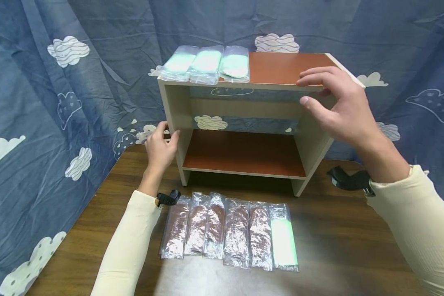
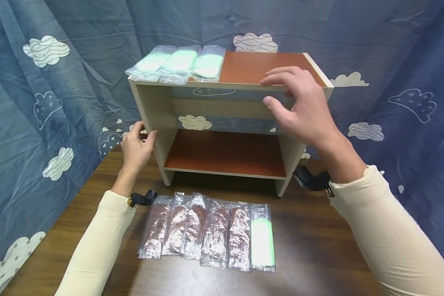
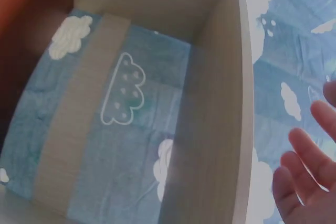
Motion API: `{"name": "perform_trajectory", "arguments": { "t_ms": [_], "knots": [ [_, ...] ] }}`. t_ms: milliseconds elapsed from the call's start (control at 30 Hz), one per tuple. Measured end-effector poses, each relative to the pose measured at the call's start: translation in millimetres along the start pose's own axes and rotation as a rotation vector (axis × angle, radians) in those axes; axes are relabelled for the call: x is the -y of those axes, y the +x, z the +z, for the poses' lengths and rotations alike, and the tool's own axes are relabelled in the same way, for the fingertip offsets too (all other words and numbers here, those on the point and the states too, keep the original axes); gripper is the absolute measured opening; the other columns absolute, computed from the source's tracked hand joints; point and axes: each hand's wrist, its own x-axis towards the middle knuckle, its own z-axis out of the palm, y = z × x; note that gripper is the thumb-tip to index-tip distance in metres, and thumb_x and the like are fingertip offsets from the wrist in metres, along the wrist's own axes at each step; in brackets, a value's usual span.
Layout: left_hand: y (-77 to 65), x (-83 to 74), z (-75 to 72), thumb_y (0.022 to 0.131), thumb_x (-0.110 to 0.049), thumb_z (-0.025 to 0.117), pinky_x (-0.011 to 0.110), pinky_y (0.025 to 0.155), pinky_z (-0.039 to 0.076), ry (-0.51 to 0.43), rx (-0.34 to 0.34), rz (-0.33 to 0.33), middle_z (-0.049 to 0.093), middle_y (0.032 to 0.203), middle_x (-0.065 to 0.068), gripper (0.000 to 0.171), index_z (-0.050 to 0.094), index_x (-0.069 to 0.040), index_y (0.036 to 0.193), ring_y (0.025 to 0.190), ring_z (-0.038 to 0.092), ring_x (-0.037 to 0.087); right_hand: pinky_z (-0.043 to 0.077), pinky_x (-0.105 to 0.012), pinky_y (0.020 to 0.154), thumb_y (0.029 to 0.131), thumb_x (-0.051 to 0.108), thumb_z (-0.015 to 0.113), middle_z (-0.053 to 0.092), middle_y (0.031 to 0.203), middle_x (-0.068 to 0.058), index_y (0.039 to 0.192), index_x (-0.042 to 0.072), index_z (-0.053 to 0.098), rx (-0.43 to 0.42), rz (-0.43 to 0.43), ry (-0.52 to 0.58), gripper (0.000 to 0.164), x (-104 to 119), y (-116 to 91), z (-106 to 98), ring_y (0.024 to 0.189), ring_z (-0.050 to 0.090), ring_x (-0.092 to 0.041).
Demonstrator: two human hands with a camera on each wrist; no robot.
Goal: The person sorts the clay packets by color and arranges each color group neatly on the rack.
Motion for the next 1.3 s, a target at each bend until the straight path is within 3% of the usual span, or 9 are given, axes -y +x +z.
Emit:
{"name": "perform_trajectory", "arguments": {
  "t_ms": [167,433,633,767,933,1167,1300],
  "knots": [
    [-0.6,-1.8,-1.0,0.087,-0.023,0.070,0.057,0.084,0.042,-0.006,-0.004,0.003,0.075,0.106,0.016,0.030,0.067,-0.004,0.110,0.096,0.070,0.040,0.034,-0.014,0.089,0.081,-0.006,0.066,0.069,0.119,-0.014,0.106,0.001,0.072,-0.068,-0.044,0.001,0.026,3,-32,2,0.111,0.048,0.009],
    [-2.1,-2.0,-1.0,0.088,-0.022,0.069,0.056,0.083,0.044,-0.014,0.005,0.000,0.075,0.106,0.017,0.029,0.066,-0.004,0.111,0.094,0.071,0.038,0.034,-0.018,0.099,0.078,-0.006,0.065,0.068,0.116,-0.018,0.103,0.000,0.072,-0.012,-0.116,0.088,0.026,-2,-88,20,0.119,0.052,-0.006],
    [-0.7,-1.8,-0.1,0.088,-0.023,0.068,0.056,0.084,0.043,-0.007,0.005,-0.004,0.075,0.105,0.016,0.029,0.066,-0.005,0.111,0.097,0.070,0.039,0.034,-0.016,0.102,0.076,-0.006,0.067,0.068,0.116,-0.015,0.102,0.006,0.073,0.031,-0.109,0.108,0.029,-11,-137,43,0.115,0.056,-0.018],
    [-0.9,-1.9,-0.3,0.089,-0.024,0.068,0.056,0.084,0.042,-0.013,0.008,-0.009,0.075,0.106,0.017,0.030,0.066,-0.004,0.110,0.097,0.070,0.039,0.035,-0.015,0.097,0.076,-0.008,0.070,0.067,0.117,-0.012,0.104,0.009,0.071,0.092,-0.013,0.054,0.033,-18,-169,54,0.112,0.055,-0.017],
    [-3.2,-0.8,-1.7,0.088,-0.024,0.069,0.057,0.085,0.041,-0.009,0.000,-0.022,0.074,0.108,0.017,0.030,0.067,-0.004,0.110,0.098,0.069,0.040,0.041,-0.021,0.082,0.078,-0.005,0.073,0.067,0.117,-0.007,0.108,0.010,0.069,0.176,0.134,-0.068,0.033,-27,-204,67,0.103,0.057,-0.016],
    [-1.7,-1.5,-0.7,0.088,-0.024,0.068,0.057,0.085,0.043,0.002,0.002,-0.017,0.074,0.108,0.016,0.029,0.067,-0.005,0.110,0.100,0.070,0.039,0.053,-0.046,0.078,0.089,0.011,0.066,0.067,0.114,-0.017,0.125,0.001,0.059,0.426,0.542,-0.131,0.039,-41,-244,84,0.098,0.066,-0.031],
    [-1.4,-2.0,-0.2,0.088,-0.025,0.068,0.057,0.086,0.043,0.001,0.006,-0.023,0.075,0.109,0.016,0.030,0.067,-0.005,0.111,0.100,0.070,0.039,0.055,-0.046,0.075,0.092,0.019,0.061,0.065,0.118,-0.022,0.135,-0.004,0.049,0.581,0.741,-0.089,0.050,-47,-261,93,0.100,0.067,-0.034]
  ]
}}
